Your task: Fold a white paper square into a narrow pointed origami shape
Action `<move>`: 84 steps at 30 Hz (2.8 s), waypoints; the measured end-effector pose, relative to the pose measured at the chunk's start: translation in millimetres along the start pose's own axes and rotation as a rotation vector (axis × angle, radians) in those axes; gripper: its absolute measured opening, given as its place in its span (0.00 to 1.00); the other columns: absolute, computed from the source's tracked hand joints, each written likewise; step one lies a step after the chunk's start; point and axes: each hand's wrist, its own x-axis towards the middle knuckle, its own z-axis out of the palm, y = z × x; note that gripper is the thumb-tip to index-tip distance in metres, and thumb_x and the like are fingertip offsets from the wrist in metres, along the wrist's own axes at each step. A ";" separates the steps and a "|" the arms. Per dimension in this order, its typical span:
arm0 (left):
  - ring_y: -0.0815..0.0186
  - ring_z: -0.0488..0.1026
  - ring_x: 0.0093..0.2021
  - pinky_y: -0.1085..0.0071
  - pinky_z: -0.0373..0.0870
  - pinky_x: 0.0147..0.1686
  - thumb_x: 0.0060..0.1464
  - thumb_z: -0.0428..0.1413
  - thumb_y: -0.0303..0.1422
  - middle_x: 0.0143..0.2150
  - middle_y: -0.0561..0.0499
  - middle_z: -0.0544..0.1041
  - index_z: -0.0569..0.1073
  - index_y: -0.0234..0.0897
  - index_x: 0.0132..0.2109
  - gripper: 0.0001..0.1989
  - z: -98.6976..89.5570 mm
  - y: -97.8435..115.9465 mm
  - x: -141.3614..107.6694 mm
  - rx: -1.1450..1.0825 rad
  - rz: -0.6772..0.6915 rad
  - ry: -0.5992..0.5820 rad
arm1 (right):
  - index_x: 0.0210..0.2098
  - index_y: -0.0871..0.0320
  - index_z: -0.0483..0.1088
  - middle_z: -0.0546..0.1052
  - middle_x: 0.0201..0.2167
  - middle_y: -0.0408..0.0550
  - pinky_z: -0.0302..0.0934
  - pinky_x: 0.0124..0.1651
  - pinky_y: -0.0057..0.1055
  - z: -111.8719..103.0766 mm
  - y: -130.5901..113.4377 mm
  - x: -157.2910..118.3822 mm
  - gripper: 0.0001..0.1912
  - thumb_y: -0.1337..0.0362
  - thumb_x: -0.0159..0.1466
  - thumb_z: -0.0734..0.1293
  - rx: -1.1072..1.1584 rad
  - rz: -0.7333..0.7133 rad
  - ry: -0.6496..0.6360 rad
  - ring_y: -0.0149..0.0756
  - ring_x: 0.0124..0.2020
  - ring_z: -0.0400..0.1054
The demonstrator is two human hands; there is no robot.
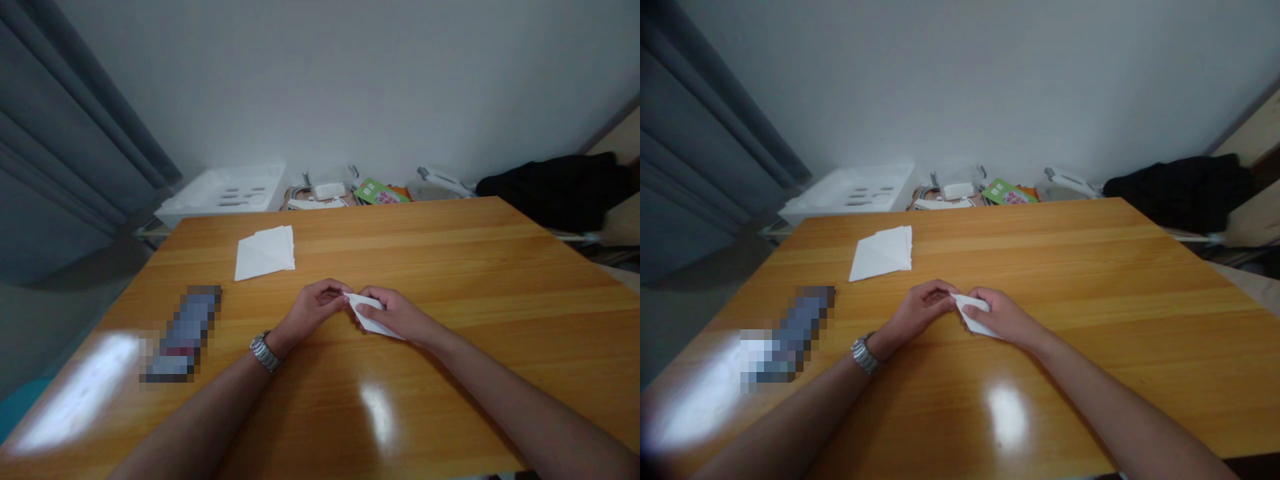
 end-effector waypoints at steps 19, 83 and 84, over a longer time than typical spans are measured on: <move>0.64 0.78 0.40 0.70 0.74 0.42 0.56 0.64 0.41 0.40 0.46 0.80 0.75 0.33 0.40 0.14 0.6 -4.0 1.8 -0.021 -0.026 0.004 | 0.38 0.60 0.71 0.78 0.31 0.49 0.61 0.31 0.29 -0.9 3.0 0.9 0.23 0.44 0.63 0.67 -0.150 -0.011 0.001 0.35 0.29 0.70; 0.54 0.71 0.56 0.56 0.70 0.58 0.67 0.52 0.34 0.63 0.41 0.69 0.63 0.34 0.65 0.22 18.5 11.1 -12.5 1.309 0.357 -0.291 | 0.54 0.54 0.73 0.76 0.47 0.53 0.65 0.54 0.44 -32.4 21.9 19.3 0.14 0.61 0.72 0.61 -0.829 -0.519 0.285 0.44 0.50 0.69; 0.53 0.71 0.55 0.56 0.71 0.57 0.66 0.52 0.34 0.63 0.41 0.69 0.64 0.33 0.64 0.21 18.7 11.5 -13.1 1.328 0.357 -0.292 | 0.53 0.53 0.73 0.76 0.47 0.53 0.65 0.54 0.44 -34.6 20.4 18.7 0.14 0.61 0.72 0.61 -0.831 -0.520 0.298 0.43 0.50 0.69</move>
